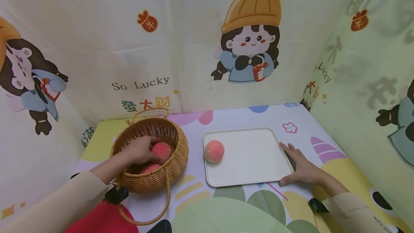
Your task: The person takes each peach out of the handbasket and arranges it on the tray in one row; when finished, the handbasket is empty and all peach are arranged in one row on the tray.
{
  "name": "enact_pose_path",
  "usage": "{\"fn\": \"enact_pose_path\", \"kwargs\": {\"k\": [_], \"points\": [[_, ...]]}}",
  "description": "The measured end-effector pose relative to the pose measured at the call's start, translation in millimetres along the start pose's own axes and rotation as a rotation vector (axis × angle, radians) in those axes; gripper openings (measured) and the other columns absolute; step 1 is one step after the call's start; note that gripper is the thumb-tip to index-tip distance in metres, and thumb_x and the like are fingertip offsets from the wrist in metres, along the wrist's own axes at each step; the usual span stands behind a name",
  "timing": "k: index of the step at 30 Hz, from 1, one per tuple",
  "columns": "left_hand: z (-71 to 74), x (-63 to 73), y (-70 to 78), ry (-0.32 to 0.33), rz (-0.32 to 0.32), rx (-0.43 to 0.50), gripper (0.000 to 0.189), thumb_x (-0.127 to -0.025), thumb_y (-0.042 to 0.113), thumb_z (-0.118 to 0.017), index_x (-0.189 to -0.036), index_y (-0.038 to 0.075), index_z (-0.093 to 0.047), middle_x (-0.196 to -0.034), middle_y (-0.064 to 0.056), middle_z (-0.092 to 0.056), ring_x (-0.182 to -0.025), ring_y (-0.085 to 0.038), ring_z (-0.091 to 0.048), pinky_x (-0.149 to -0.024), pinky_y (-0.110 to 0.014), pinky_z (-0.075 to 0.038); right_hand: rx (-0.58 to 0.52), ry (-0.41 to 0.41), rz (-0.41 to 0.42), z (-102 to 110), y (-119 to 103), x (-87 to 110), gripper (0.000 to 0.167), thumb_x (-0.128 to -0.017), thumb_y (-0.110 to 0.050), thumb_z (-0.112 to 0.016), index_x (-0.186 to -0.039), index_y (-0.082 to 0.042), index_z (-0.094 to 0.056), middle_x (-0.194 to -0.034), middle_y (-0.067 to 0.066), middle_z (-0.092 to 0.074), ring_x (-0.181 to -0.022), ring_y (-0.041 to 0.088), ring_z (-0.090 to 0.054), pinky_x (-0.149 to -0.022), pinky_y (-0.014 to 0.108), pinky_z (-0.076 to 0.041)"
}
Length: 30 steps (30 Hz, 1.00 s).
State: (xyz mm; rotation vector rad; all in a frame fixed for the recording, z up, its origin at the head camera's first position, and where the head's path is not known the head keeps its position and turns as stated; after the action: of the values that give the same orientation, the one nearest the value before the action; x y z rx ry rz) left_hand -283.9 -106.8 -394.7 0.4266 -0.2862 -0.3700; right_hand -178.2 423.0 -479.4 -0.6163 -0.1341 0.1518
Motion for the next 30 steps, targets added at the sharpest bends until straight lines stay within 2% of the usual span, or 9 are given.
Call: {"fn": "enact_pose_path", "kwargs": {"k": [5,8,14,17,20,23,27,30], "points": [[3.4,1.0,-4.8,0.072,0.018,0.074,0.082,-0.066,0.038,-0.094,-0.132,0.001,-0.063,-0.116,-0.016,-0.066,-0.099,-0.029,-0.062,-0.081,-0.048,-0.053,0.008,-0.005,-0.002,-1.7,1.0,-1.2,0.132,-0.061,-0.043,-0.095,-0.162,-0.011,-0.016,-0.159,0.040,-0.004,-0.138,0.070,0.001,-0.099,0.084,-0.008],[9.1,2.5,-6.1,0.130,0.019,0.168,0.079,-0.071,0.039,-0.090,-0.134,0.003,-0.059,-0.120,-0.016,-0.064,-0.102,-0.029,-0.062,-0.082,-0.046,-0.054,0.010,-0.005,0.004,-2.3,0.5,-1.3,0.132,-0.061,-0.043,-0.095,-0.162,-0.010,-0.017,-0.159,0.040,-0.004,-0.138,0.070,0.001,-0.100,0.083,-0.008],[20.8,10.1,-4.6,0.190,0.010,0.507,0.066,-0.085,0.026,-0.081,-0.140,0.007,-0.050,-0.125,-0.019,-0.058,-0.100,-0.028,-0.059,-0.077,-0.036,-0.053,0.018,-0.008,0.011,-1.3,-2.1,-1.0,0.131,-0.061,-0.044,-0.095,-0.162,-0.010,-0.017,-0.158,0.041,-0.005,-0.138,0.070,0.000,-0.099,0.083,-0.008],[25.0,14.5,-2.5,0.198,0.011,0.626,0.066,-0.090,0.023,-0.077,-0.146,0.008,-0.046,-0.133,-0.019,-0.053,-0.108,-0.029,-0.056,-0.083,-0.035,-0.050,0.019,-0.007,0.016,-1.1,-2.0,-1.2,0.131,-0.061,-0.043,-0.094,-0.162,-0.010,-0.017,-0.158,0.041,-0.005,-0.138,0.070,0.000,-0.100,0.083,-0.008],[28.2,17.0,1.2,0.203,0.017,0.704,0.071,-0.092,0.021,-0.073,-0.153,0.008,-0.039,-0.142,-0.019,-0.048,-0.122,-0.030,-0.051,-0.096,-0.038,-0.046,0.013,-0.005,0.022,-1.2,-0.9,-0.9,0.131,-0.062,-0.042,-0.094,-0.162,-0.011,-0.016,-0.158,0.040,-0.004,-0.138,0.070,0.000,-0.099,0.083,-0.008],[31.7,16.4,7.0,0.214,0.020,0.791,0.076,-0.093,0.021,-0.070,-0.156,0.006,-0.032,-0.148,-0.019,-0.044,-0.130,-0.029,-0.046,-0.103,-0.038,-0.042,0.006,-0.004,0.016,-1.8,1.7,-0.4,0.131,-0.062,-0.043,-0.094,-0.163,-0.014,-0.016,-0.159,0.040,-0.004,-0.137,0.070,0.001,-0.098,0.084,-0.009],[33.6,13.4,19.1,0.232,0.016,0.935,0.073,-0.093,0.016,-0.070,-0.155,0.005,-0.035,-0.145,-0.016,-0.048,-0.126,-0.023,-0.046,-0.100,-0.026,-0.042,0.001,0.002,0.013,-2.3,2.8,0.1,0.131,-0.062,-0.044,-0.094,-0.163,-0.014,-0.016,-0.159,0.039,-0.003,-0.138,0.070,0.001,-0.098,0.084,-0.008],[33.7,11.0,34.1,0.237,-0.004,1.033,0.072,-0.092,0.010,-0.070,-0.155,0.008,-0.036,-0.145,-0.012,-0.048,-0.124,-0.019,-0.046,-0.098,-0.022,-0.042,-0.006,0.007,0.019,-2.4,1.0,0.0,0.131,-0.061,-0.043,-0.095,-0.163,-0.014,-0.017,-0.159,0.039,-0.004,-0.139,0.069,0.002,-0.099,0.083,-0.007]]}}
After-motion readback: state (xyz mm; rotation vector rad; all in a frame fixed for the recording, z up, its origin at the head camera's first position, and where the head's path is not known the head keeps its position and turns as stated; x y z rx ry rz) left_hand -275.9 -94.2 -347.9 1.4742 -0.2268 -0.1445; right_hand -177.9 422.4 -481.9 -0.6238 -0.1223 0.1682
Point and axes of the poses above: each hand's wrist, its own x-axis away from the middle knuckle, its own z-axis out of the back of the hand, y = z × x, the point moved 6 cm from there along -x, towards the middle knuckle
